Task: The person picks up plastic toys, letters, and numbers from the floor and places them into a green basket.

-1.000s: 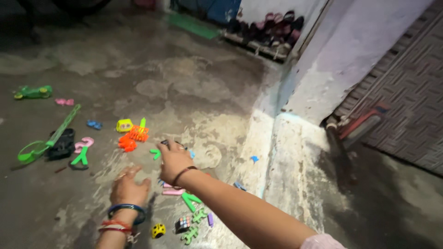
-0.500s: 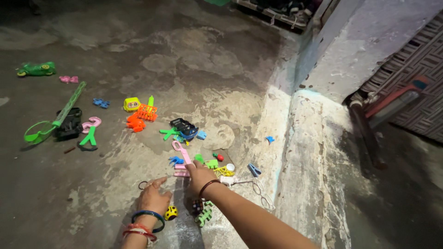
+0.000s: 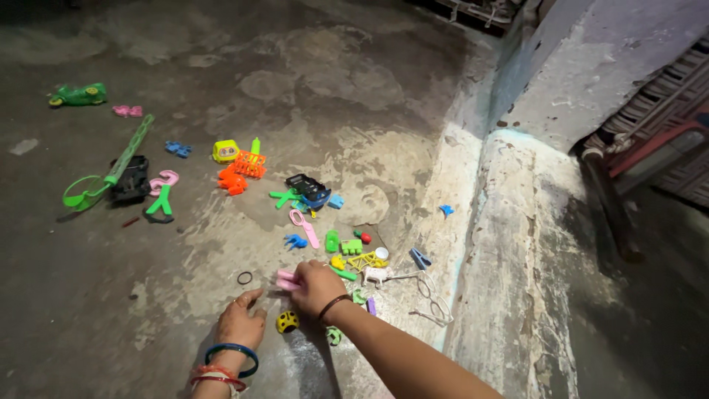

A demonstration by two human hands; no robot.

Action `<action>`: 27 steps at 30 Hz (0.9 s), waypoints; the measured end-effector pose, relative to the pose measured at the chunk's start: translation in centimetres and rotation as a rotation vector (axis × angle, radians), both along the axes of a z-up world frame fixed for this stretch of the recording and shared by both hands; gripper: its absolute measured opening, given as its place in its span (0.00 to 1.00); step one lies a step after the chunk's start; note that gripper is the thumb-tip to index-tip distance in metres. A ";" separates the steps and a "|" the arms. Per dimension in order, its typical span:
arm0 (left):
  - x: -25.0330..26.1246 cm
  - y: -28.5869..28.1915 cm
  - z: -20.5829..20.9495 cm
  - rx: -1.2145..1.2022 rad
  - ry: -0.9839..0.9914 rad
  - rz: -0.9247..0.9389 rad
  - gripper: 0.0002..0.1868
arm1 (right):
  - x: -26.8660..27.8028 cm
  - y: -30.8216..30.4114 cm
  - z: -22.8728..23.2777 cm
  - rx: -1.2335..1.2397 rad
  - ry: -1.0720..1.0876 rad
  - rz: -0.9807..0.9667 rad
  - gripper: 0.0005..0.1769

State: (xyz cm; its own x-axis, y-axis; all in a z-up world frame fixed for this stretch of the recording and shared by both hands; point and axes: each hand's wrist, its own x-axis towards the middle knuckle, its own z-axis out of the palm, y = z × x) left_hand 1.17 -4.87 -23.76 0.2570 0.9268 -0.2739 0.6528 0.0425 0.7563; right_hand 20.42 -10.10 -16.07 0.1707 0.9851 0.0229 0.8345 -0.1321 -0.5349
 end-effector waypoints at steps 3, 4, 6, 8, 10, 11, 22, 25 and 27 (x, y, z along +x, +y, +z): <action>0.6 0.2 -0.5 0.058 -0.343 0.091 0.22 | -0.4 2.3 -2.4 -0.050 0.771 -0.140 0.08; 0.6 0.3 -0.2 -0.073 -0.483 0.119 0.20 | -0.6 2.9 -3.0 -0.061 1.076 -0.183 0.07; 0.7 0.7 0.9 -0.337 -0.760 0.173 0.16 | -1.0 2.9 -3.6 -0.168 1.341 -0.212 0.05; 0.9 0.7 1.9 -0.206 -0.790 0.243 0.14 | -1.9 3.3 -3.1 -0.229 1.462 -0.225 0.06; 0.5 0.5 2.6 -0.129 -0.801 0.345 0.13 | -3.0 3.7 -2.1 -0.236 1.437 -0.227 0.09; 0.3 0.2 2.9 -0.120 -0.798 0.410 0.12 | -3.5 3.9 -1.7 -0.229 1.373 -0.203 0.10; -8.7 -0.3 8.2 0.230 -0.957 0.876 0.11 | -15.9 7.5 3.3 -0.082 1.155 0.172 0.30; -12.8 0.1 9.2 0.378 -0.971 1.000 0.10 | -20.6 8.4 5.1 -0.101 1.134 0.445 0.32; -15.7 0.7 9.5 0.497 -1.063 1.019 0.07 | -24.2 9.2 6.3 -0.098 1.068 0.534 0.34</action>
State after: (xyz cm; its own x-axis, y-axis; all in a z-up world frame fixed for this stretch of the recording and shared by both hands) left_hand -14.49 -4.21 -14.21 -0.6462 0.7631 -0.0038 -0.3214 -0.2677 0.9083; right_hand -3.77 -0.89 -9.77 -0.3728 0.9270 0.0398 -0.0638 0.0172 -0.9978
